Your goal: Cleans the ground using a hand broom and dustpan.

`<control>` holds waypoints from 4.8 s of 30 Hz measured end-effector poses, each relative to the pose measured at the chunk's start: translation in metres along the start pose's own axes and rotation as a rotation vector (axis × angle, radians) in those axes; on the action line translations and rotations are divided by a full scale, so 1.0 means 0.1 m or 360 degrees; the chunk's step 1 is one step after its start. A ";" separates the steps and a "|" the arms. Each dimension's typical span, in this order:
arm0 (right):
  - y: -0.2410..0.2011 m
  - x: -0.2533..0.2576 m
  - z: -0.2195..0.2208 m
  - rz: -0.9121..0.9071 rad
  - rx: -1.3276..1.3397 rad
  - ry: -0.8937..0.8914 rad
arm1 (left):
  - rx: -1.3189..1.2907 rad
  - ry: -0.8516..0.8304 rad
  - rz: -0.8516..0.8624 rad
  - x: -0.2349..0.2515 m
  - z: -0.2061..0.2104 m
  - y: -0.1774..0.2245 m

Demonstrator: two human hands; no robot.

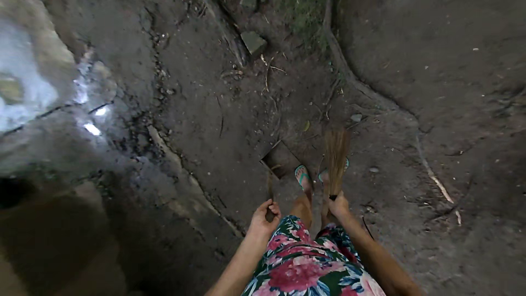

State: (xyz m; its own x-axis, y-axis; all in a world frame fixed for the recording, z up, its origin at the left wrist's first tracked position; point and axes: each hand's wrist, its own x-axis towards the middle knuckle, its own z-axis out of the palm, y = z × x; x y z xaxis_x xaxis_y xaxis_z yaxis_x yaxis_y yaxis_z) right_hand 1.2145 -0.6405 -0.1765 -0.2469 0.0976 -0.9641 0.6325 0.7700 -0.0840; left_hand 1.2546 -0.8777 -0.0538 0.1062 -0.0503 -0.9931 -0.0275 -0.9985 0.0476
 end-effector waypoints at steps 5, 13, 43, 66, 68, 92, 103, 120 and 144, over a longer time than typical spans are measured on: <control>-0.38 -0.25 0.17 -0.0020 -0.0252 -0.0368 | 0.0075 0.0022 0.0016 0.26 0.05 -0.09; -0.29 -0.31 -0.15 -0.0350 -0.0225 -0.0386 | -0.0163 -0.0025 -0.0091 0.24 -0.10 0.20; -0.85 0.35 -0.05 -0.0354 -0.0832 -0.0264 | -0.0296 -0.0110 -0.0200 0.39 -0.58 0.58; -0.35 -0.34 0.40 -0.0248 -0.0296 -0.0704 | 0.0247 0.0043 -0.0115 0.42 -0.91 0.62; -0.45 -0.40 0.32 -0.0260 -0.0350 -0.0568 | 0.0217 -0.0009 -0.0165 0.42 -0.91 0.70; 0.33 -0.61 0.31 -0.0177 0.0245 -0.0069 | 0.0180 -0.0046 -0.0282 0.31 -1.40 1.23; 1.43 -0.29 0.33 0.0251 0.0953 0.0422 | 0.0322 -0.0082 -0.0149 0.16 -2.09 1.17; 1.54 -0.73 1.89 -0.0354 -0.0228 -0.0640 | 0.0310 -0.0049 -0.0044 0.74 -2.42 0.48; 0.00 -0.98 1.77 -0.0638 -0.1190 -0.0478 | -0.0869 -0.0450 -0.0316 0.67 -3.41 1.15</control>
State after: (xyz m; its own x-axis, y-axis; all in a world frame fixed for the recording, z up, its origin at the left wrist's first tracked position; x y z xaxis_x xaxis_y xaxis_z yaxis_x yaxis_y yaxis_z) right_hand 1.3689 -0.7618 -0.1267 -0.0773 -0.3547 -0.9318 -0.1284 0.9303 -0.3435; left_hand 1.5978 -1.0039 -0.0777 -0.2110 0.0699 -0.9750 0.4834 -0.8595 -0.1662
